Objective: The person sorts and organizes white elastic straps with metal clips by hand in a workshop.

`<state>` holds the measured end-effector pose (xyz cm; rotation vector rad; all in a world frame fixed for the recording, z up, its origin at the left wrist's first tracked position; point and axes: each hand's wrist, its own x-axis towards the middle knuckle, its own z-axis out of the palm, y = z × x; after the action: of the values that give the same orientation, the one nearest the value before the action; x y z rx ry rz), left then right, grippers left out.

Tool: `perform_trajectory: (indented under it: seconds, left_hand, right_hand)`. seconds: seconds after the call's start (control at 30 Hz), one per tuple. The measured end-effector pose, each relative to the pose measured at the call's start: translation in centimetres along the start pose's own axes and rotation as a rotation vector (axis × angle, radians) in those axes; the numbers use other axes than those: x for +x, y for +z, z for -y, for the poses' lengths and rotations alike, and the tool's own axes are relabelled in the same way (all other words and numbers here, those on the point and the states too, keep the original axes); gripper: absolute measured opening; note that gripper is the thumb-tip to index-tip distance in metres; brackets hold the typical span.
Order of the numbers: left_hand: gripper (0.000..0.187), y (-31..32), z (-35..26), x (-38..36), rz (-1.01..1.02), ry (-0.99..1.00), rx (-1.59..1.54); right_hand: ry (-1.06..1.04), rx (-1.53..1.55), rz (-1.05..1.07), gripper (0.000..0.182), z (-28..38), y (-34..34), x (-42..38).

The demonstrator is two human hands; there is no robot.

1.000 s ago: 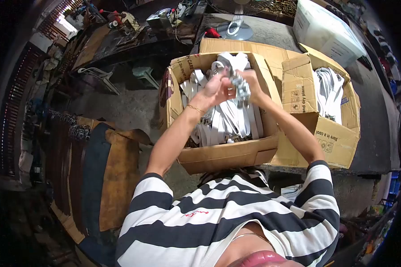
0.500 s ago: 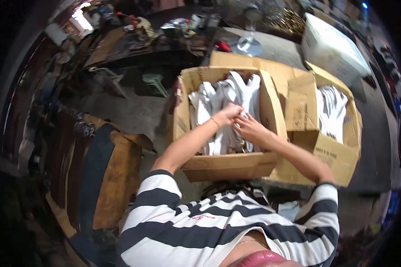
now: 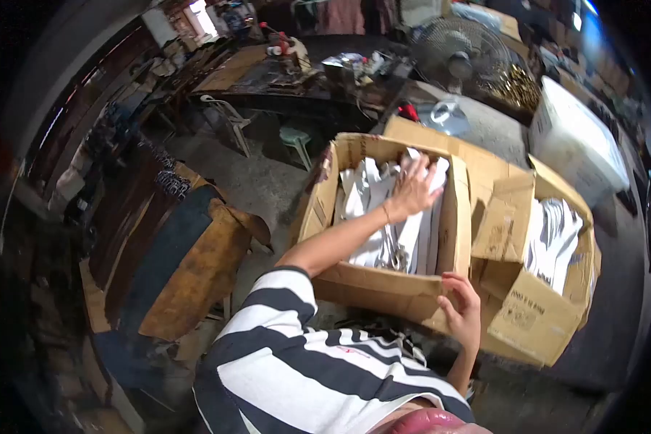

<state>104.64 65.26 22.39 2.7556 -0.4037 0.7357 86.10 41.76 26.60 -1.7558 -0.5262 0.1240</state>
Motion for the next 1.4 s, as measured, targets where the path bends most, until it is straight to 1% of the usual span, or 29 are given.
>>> perform_trajectory:
  seconds: [0.03, 0.1, 0.17, 0.2, 0.23, 0.27, 0.3, 0.33, 0.37, 0.43, 0.47, 0.5, 0.53, 0.57, 0.6, 0.63, 0.7, 0.73, 0.77, 0.83, 0.9, 0.93, 0.97, 1.03, 1.1, 1.23, 1.3, 1.37, 1.4]
  left_hand:
    - [0.061, 1.5, -0.3, 0.1, -0.117, 0.057, 0.076]
    - [0.062, 5.2, 0.7, -0.8, -0.057, 0.09, 0.028]
    - [0.059, 5.5, -0.1, -1.7, 0.168, 0.057, -0.066]
    - [0.063, 10.5, 2.6, -2.1, 0.165, 0.056, -0.024]
    - [0.063, 12.5, 3.4, -1.8, 0.09, 0.081, -0.074]
    - [0.06, 11.6, 2.7, -0.9, 0.211, 0.012, -0.161]
    - [0.048, 10.8, 2.1, -1.6, 0.021, 0.25, 0.105]
    - [0.038, 8.5, 2.8, -0.3, 0.127, 0.192, -0.357]
    - [0.036, 7.4, 3.3, 0.5, 0.104, 0.189, -0.289]
    - [0.033, 4.4, 0.6, 2.3, -0.108, 0.185, -0.126]
    - [0.031, 3.0, -2.6, 2.6, -0.267, 0.178, -0.128]
    - [0.03, 1.9, -6.4, 2.4, -0.379, 0.181, -0.206]
    - [0.028, 1.1, -10.6, 1.5, -0.44, 0.201, -0.312]
    - [0.027, 0.3, -14.3, 0.3, -0.453, 0.232, -0.456]
    - [0.026, 0.0, -18.1, -1.2, -0.412, 0.269, -0.606]
    - [0.025, -0.4, -21.8, -3.0, -0.312, 0.324, -0.766]
    - [0.024, -0.5, -29.5, -8.2, 0.178, 0.453, -1.093]
    - [0.024, -0.8, -33.2, -10.9, 0.48, 0.55, -1.151]
    - [0.017, -1.7, -37.1, -13.7, 0.807, 0.731, -1.059]
    - [0.018, -3.9, -42.8, -18.6, 0.998, 1.037, -0.977]
    - [0.018, -4.1, -45.5, -21.4, 1.18, 1.305, -0.982]
    - [0.018, -3.9, -46.7, -22.9, 1.231, 1.397, -1.006]
    - [0.018, -3.5, -47.5, -24.5, 1.25, 1.463, -1.007]
    - [0.018, -4.1, -48.9, -26.9, 1.172, 1.644, -1.016]
    - [0.018, -4.9, -49.9, -29.1, 1.322, 1.665, -0.953]
    - [0.018, -5.1, -51.3, -34.1, 1.42, 1.736, -0.866]
    - [0.019, -5.2, -52.1, -36.6, 1.471, 1.76, -0.744]
    - [0.017, -5.3, -53.3, -38.9, 1.491, 1.798, -0.721]
    - [0.018, -5.3, -54.1, -40.1, 1.525, 1.777, -0.691]
  right_hand:
    - [0.008, 0.057, -0.084, 0.028, -0.6, -0.2, -1.6]
    - [0.037, 0.0, -0.092, 0.026, -0.9, -0.8, -3.7]
    - [0.013, -0.118, -0.061, 0.026, 0.6, -2.1, -5.7]
    - [-0.007, -0.119, -0.051, 0.027, 0.5, -3.0, -6.7]
    - [-0.016, -0.121, -0.066, 0.027, 0.0, -3.6, -8.0]
    - [-0.044, -0.115, -0.1, 0.027, -1.0, -4.1, -9.5]
    - [-0.061, -0.115, -0.139, 0.027, -2.3, -4.2, -11.5]
    - [-0.038, -0.126, -0.193, 0.027, -2.8, -4.7, -13.3]
    - [-0.014, -0.137, -0.235, 0.028, -2.8, -5.0, -15.4]
    - [0.154, -0.131, -0.338, 0.028, -2.7, -5.7, -19.5]
    - [0.216, -0.133, -0.461, 0.028, -3.1, -6.1, -21.8]
    - [0.271, -0.08, -0.515, 0.026, -3.8, -6.2, -23.7]
    - [0.304, -0.015, -0.543, 0.023, -4.3, -5.4, -25.7]
    - [0.359, -0.04, -0.668, 0.023, -5.1, -4.4, -27.1]
    - [0.391, -0.07, -0.727, 0.023, -5.9, -3.7, -28.2]
    - [0.423, -0.107, -0.787, 0.024, -6.2, -2.9, -29.5]
    - [0.47, -0.096, -0.927, 0.024, -5.7, -1.2, -31.8]
    - [0.489, -0.066, -1.012, 0.025, -5.4, 0.3, -32.3]
    - [0.511, -0.054, -1.076, 0.025, -5.0, 2.0, -32.7]
    - [0.574, -0.09, -1.337, 0.023, -3.9, 4.9, -34.8]
    - [0.631, -0.013, -1.552, 0.023, -2.7, 8.3, -36.9]
    - [0.644, 0.045, -1.653, 0.025, -2.1, 10.1, -38.3]
    - [0.729, 0.062, -1.723, 0.026, -1.8, 11.9, -39.8]
    - [0.862, 0.029, -1.867, 0.024, -1.8, 15.5, -42.9]
    - [0.943, 0.038, -1.983, 0.023, -2.1, 18.8, -46.3]
    - [1.051, 0.031, -2.297, 0.021, -0.8, 22.6, -52.9]
    - [1.038, 0.007, -2.408, 0.021, -0.5, 23.6, -56.9]
    - [0.958, -0.005, -2.517, 0.02, -0.7, 24.1, -61.7]
    - [0.834, -0.017, -2.593, 0.018, -0.9, 24.1, -64.7]
